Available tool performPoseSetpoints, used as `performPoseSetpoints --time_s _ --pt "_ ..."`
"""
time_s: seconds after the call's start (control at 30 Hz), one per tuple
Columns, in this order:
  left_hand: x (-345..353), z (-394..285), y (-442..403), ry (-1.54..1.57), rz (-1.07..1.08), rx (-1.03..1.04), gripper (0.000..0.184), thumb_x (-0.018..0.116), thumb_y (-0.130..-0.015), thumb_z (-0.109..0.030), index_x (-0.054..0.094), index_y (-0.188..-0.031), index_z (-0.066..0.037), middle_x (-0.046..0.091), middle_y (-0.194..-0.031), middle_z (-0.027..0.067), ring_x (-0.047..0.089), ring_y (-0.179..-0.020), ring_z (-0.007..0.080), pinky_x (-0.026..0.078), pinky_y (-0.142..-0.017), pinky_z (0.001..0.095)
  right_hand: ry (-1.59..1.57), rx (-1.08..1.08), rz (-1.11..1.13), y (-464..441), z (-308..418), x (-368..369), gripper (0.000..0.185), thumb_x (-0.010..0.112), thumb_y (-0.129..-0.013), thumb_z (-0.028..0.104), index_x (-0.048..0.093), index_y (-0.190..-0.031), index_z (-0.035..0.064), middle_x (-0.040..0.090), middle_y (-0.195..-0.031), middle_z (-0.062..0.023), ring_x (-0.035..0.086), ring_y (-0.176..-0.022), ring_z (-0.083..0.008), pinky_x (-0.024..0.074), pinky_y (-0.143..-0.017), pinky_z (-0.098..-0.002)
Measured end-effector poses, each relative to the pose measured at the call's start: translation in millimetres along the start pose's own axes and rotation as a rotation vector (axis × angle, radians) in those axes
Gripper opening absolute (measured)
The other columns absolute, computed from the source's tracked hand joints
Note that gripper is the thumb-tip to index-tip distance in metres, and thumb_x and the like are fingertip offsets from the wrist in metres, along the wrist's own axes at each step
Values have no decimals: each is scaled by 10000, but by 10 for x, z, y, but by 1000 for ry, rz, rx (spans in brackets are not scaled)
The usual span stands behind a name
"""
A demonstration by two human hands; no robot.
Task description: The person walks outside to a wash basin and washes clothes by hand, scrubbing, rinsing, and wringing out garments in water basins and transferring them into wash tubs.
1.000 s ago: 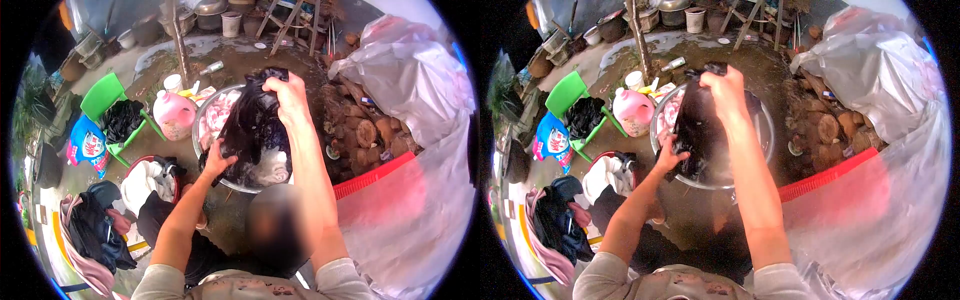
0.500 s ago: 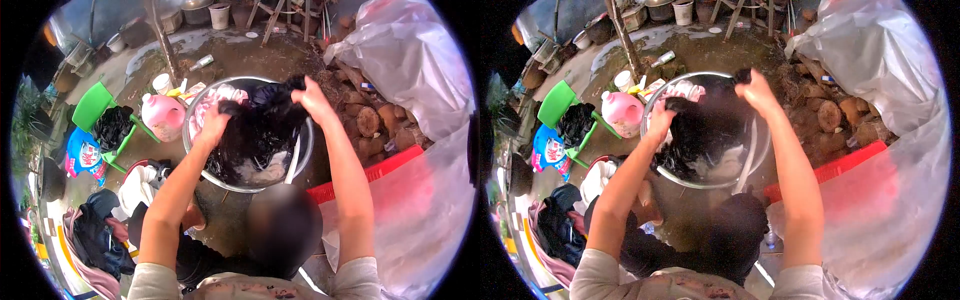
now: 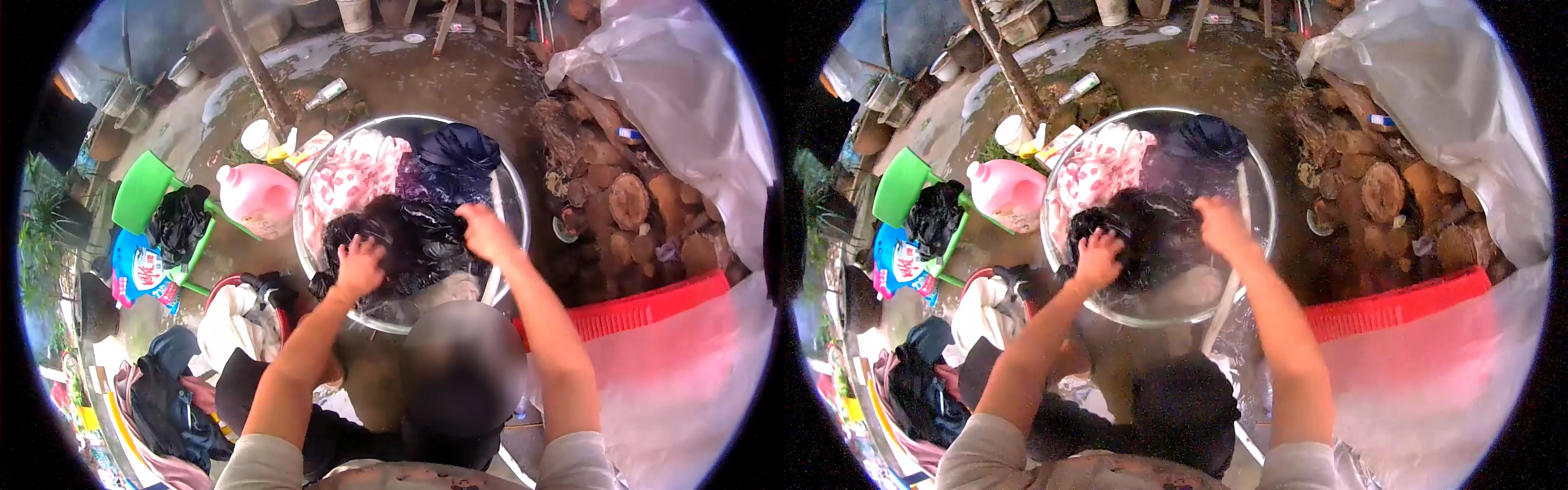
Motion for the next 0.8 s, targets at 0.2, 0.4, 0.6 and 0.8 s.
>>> performPoseSetpoints --time_s 0.2,0.4,0.6,0.8 --pt "616 -237 45 -82 278 58 719 674 -719 -423 435 -1382 -275 269 -1497 136 177 -1384 422 138 -1048 683 332 -89 481 217 269 1277 865 699 -728 379 259 -1461 245 283 -1484 -157 142 -1380 -461 107 -1084 -638" --pt "1064 -255 -265 -189 688 26 547 599 -785 -441 557 -1275 -204 517 -1299 117 419 -1266 341 177 -1039 664 542 -81 550 171 73 2005 642 583 -772 327 440 -1374 154 421 -1394 -168 229 -1350 -462 103 -1088 -617" --pt "1518 -574 -133 -477 369 342 286 557 -799 -279 700 -999 -132 693 -1017 84 639 -1006 308 341 -998 560 24 228 638 354 -721 3652 476 501 -838 223 522 -1282 52 545 -1259 -180 488 -1206 -324 368 -1030 -410" --pt "489 -69 131 200 264 26 260 573 -711 -178 618 -944 -71 662 -848 181 642 -839 377 502 -769 484 -263 104 782 396 174 1689 551 716 -670 356 624 -1159 118 656 -1078 -130 623 -988 -295 478 -859 -362"
Point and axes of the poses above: each hand's wrist, its own y-axis away from the middle knuckle, its own x-axis out of the palm, z = x × y, the point moved 6 cm from there along -y, towards the middle knuckle
